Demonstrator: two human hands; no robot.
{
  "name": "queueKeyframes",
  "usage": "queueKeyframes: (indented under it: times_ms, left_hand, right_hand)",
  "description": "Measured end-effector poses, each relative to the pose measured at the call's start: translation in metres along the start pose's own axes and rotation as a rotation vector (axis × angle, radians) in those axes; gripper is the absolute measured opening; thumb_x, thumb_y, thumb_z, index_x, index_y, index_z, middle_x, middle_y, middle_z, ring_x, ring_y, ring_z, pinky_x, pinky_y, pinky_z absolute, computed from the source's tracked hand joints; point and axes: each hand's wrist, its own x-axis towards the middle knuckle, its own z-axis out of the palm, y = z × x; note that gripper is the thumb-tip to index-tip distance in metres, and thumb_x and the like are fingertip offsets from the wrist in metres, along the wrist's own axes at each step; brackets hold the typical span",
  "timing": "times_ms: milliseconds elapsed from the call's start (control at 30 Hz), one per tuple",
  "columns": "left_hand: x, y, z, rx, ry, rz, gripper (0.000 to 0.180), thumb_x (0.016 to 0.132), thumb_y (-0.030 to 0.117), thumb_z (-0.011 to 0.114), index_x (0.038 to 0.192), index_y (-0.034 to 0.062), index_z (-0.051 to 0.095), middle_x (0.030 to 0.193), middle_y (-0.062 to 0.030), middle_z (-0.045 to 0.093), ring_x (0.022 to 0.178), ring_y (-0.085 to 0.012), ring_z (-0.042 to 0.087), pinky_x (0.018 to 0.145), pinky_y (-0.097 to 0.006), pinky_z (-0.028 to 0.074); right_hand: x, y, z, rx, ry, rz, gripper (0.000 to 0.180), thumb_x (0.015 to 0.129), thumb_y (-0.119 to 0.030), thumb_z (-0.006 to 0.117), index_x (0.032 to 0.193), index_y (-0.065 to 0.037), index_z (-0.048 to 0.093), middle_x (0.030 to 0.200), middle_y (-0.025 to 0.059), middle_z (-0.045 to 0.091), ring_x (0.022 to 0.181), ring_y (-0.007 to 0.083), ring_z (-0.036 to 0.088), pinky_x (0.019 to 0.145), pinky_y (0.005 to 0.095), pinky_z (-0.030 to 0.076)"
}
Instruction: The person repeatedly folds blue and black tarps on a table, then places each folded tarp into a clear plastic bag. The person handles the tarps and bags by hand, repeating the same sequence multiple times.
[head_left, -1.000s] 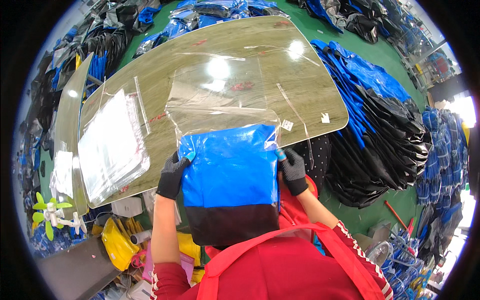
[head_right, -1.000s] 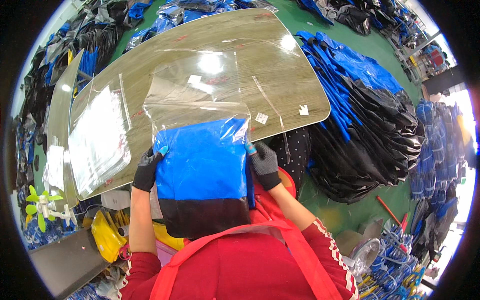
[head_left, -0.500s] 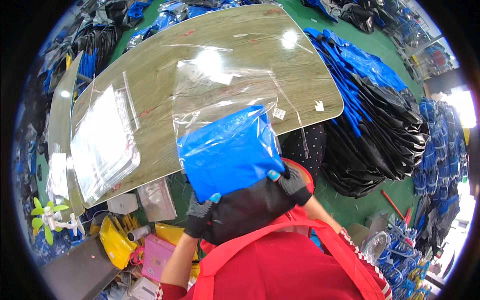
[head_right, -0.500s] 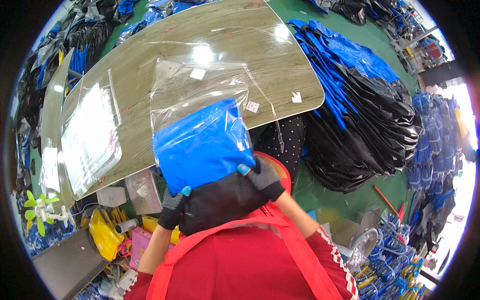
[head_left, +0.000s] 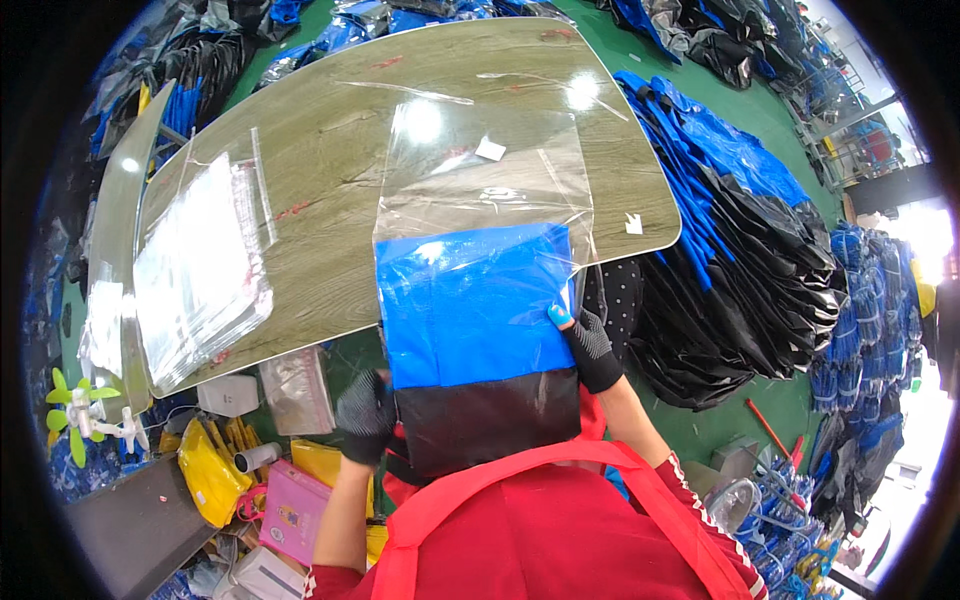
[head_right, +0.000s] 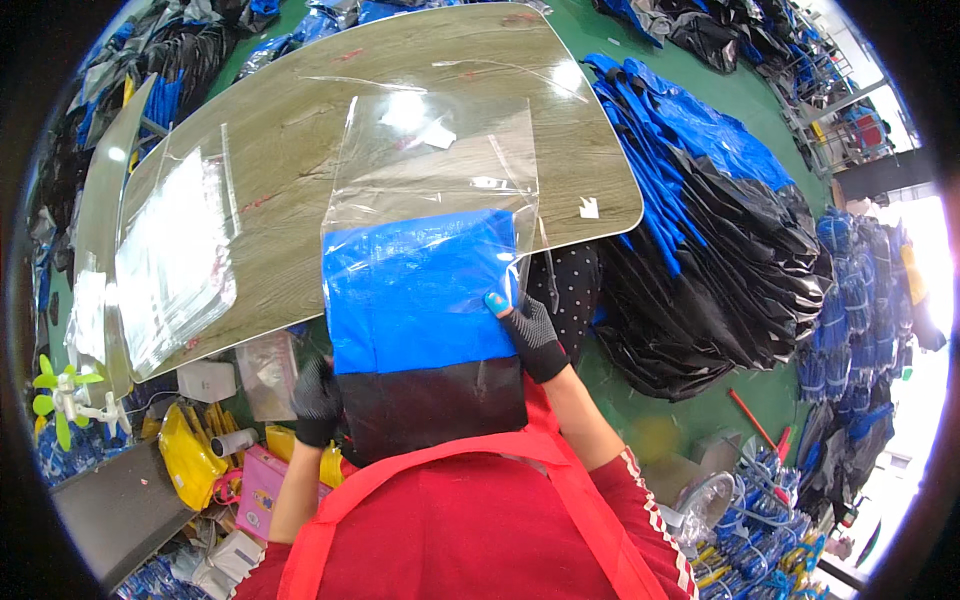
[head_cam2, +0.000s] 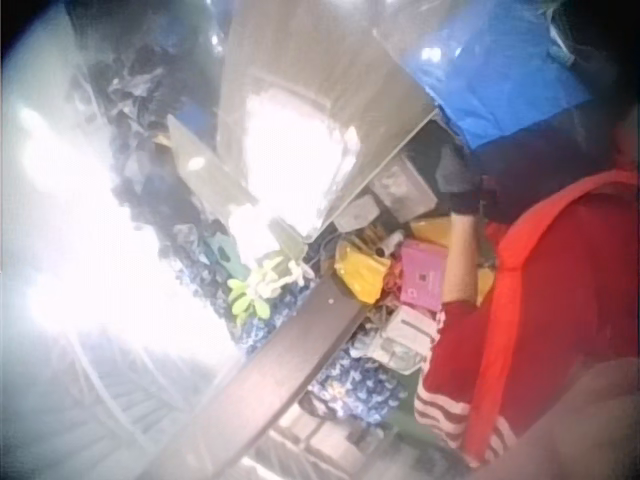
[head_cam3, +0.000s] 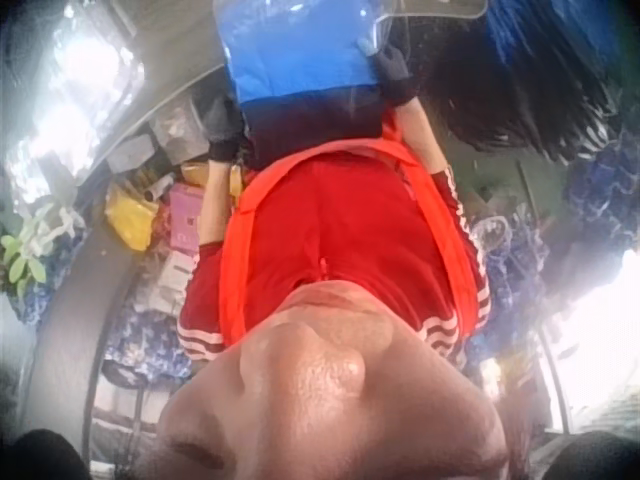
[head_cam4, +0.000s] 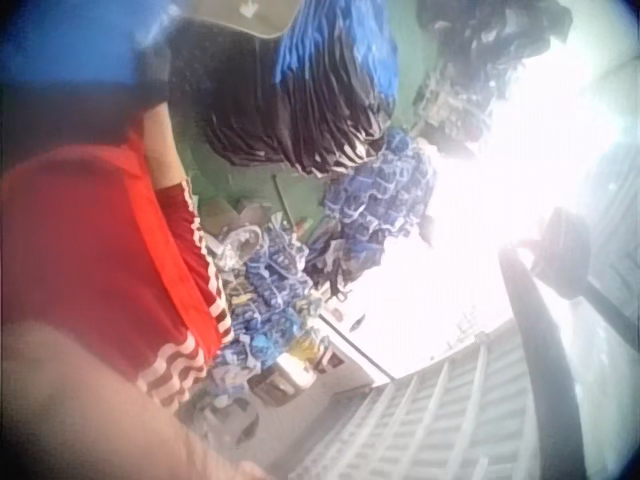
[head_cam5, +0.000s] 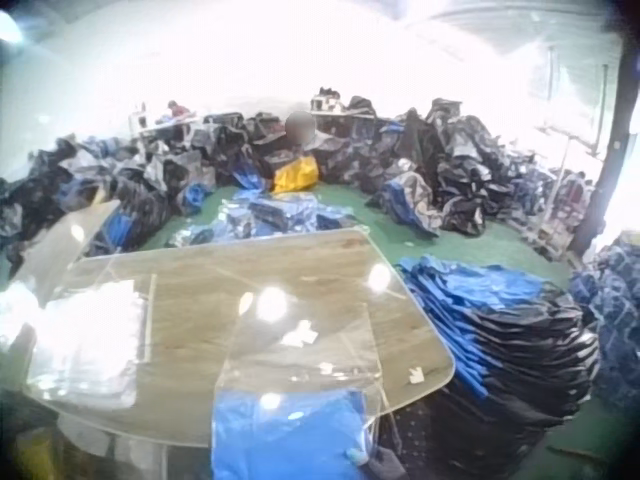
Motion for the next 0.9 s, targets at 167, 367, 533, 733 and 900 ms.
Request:
queueKeyframes:
  times_ms: [167, 367, 533, 733, 900]
  left_hand:
    - [0.015, -0.013, 0.011, -0.570, 0.326, -0.142, 0.010, 0.087, 0.009, 0.061, 0.094, 0.0040, 0.067, 0.082, -0.0168, 0.067, 0.081, -0.0272, 0.069, 0.071, -0.035, 0.052]
    - [0.054, -0.031, 0.027, -0.339, 0.145, 0.061, 0.014, 0.090, 0.013, 0.061, 0.098, 0.0023, 0.066, 0.083, -0.0159, 0.068, 0.080, -0.0304, 0.069, 0.069, -0.035, 0.052]
    - [0.017, -0.011, 0.027, -0.190, 0.230, -0.014, 0.014, 0.092, 0.018, 0.058, 0.091, 0.0065, 0.066, 0.080, -0.0167, 0.066, 0.076, -0.0346, 0.065, 0.066, -0.041, 0.050]
    - [-0.001, -0.018, 0.032, -0.293, 0.149, -0.106, 0.016, 0.094, 0.023, 0.057, 0.091, 0.0076, 0.061, 0.079, -0.0164, 0.064, 0.073, -0.0350, 0.063, 0.065, -0.043, 0.049]
    - [-0.015, -0.025, 0.015, -0.198, -0.105, -0.062, 0.018, 0.090, 0.025, 0.060, 0.096, 0.0082, 0.061, 0.087, -0.0183, 0.066, 0.079, -0.0374, 0.065, 0.068, -0.044, 0.050]
  right_hand:
    - [0.001, -0.004, -0.006, 0.030, -0.097, -0.008, 0.059, 0.091, -0.042, 0.065, 0.129, 0.002, 0.054, 0.109, 0.0103, 0.065, 0.093, 0.0152, 0.061, 0.083, 0.0322, 0.051]
    - [0.009, -0.003, -0.003, 0.077, 0.002, 0.076, 0.059, 0.091, -0.041, 0.066, 0.131, 0.001, 0.053, 0.115, 0.0113, 0.063, 0.098, 0.0169, 0.061, 0.086, 0.0319, 0.051]
    - [0.003, 0.004, -0.008, 0.028, 0.026, 0.053, 0.062, 0.091, -0.043, 0.064, 0.132, 0.001, 0.052, 0.115, 0.0117, 0.063, 0.098, 0.0170, 0.060, 0.087, 0.0316, 0.050]
    - [0.007, 0.009, -0.010, 0.077, -0.023, 0.083, 0.064, 0.090, -0.043, 0.067, 0.134, 0.001, 0.050, 0.119, 0.0109, 0.061, 0.101, 0.0164, 0.059, 0.088, 0.0314, 0.049]
    - [-0.018, 0.000, -0.003, -0.021, -0.170, 0.074, 0.076, 0.082, -0.037, 0.076, 0.140, -0.001, 0.042, 0.130, 0.0105, 0.055, 0.116, 0.0206, 0.053, 0.100, 0.0358, 0.044]
